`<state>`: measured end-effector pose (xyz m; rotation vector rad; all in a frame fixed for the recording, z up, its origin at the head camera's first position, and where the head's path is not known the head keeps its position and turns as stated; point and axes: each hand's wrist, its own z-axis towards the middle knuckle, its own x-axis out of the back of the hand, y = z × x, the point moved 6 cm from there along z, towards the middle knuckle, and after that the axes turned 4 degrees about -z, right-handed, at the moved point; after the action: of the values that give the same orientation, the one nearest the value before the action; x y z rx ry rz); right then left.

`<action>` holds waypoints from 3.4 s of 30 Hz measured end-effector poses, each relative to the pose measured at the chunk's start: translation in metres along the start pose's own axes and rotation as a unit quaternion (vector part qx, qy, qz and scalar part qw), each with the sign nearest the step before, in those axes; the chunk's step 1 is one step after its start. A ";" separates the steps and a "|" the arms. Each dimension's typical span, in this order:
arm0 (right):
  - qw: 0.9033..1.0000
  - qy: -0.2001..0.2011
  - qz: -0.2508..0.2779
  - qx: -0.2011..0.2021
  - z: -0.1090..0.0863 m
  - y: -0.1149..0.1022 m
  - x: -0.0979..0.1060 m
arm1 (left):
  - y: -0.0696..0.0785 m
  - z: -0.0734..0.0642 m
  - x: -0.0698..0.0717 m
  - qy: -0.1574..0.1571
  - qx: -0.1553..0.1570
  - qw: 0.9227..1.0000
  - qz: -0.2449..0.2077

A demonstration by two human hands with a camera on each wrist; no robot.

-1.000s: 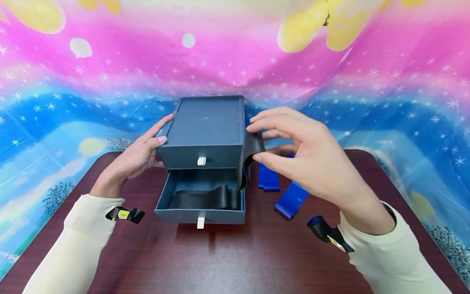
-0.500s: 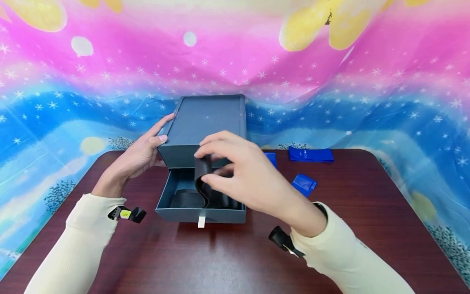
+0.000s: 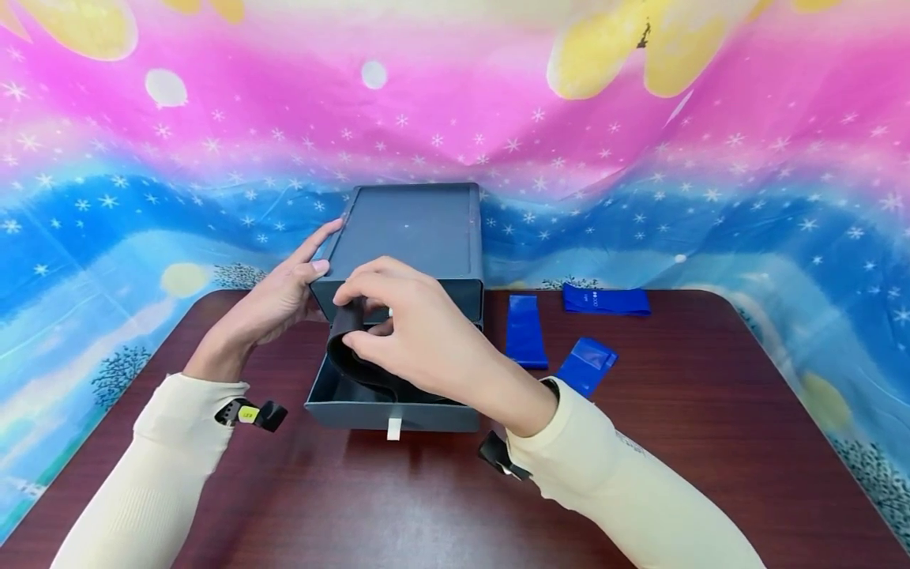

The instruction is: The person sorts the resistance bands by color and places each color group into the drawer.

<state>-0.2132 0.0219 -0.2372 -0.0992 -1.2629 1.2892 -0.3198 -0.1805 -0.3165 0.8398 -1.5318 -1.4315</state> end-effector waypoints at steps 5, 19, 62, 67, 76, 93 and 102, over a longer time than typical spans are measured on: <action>1.000 0.000 -0.005 0.008 0.009 0.001 -0.006 | -0.001 0.000 0.000 0.002 0.000 1.000 -0.004; 0.999 -0.029 0.021 0.007 0.017 0.008 -0.038 | -0.001 0.000 0.003 0.017 0.000 0.999 0.036; 0.980 -0.061 -0.169 -0.088 -0.064 0.068 -0.007 | -0.001 0.000 0.000 0.008 0.000 1.000 -0.005; 0.988 -0.023 -0.148 -0.045 -0.076 0.052 -0.008 | -0.001 0.000 0.000 0.007 -0.001 1.000 -0.006; 0.997 0.020 -0.080 -0.011 -0.098 0.036 -0.023 | -0.002 0.001 0.000 0.008 -0.001 1.000 -0.007; 0.995 -0.050 -0.034 -0.083 -0.100 0.063 -0.078 | -0.002 0.000 -0.001 0.009 -0.003 1.000 -0.002; 0.995 -0.017 -0.084 -0.051 -0.092 0.068 -0.085 | -0.003 0.001 -0.002 0.007 -0.006 1.000 0.000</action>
<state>-0.1708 0.0351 -0.3725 -0.0425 -1.3386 1.0856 -0.3199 -0.1786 -0.3194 0.8421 -1.5114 -1.4297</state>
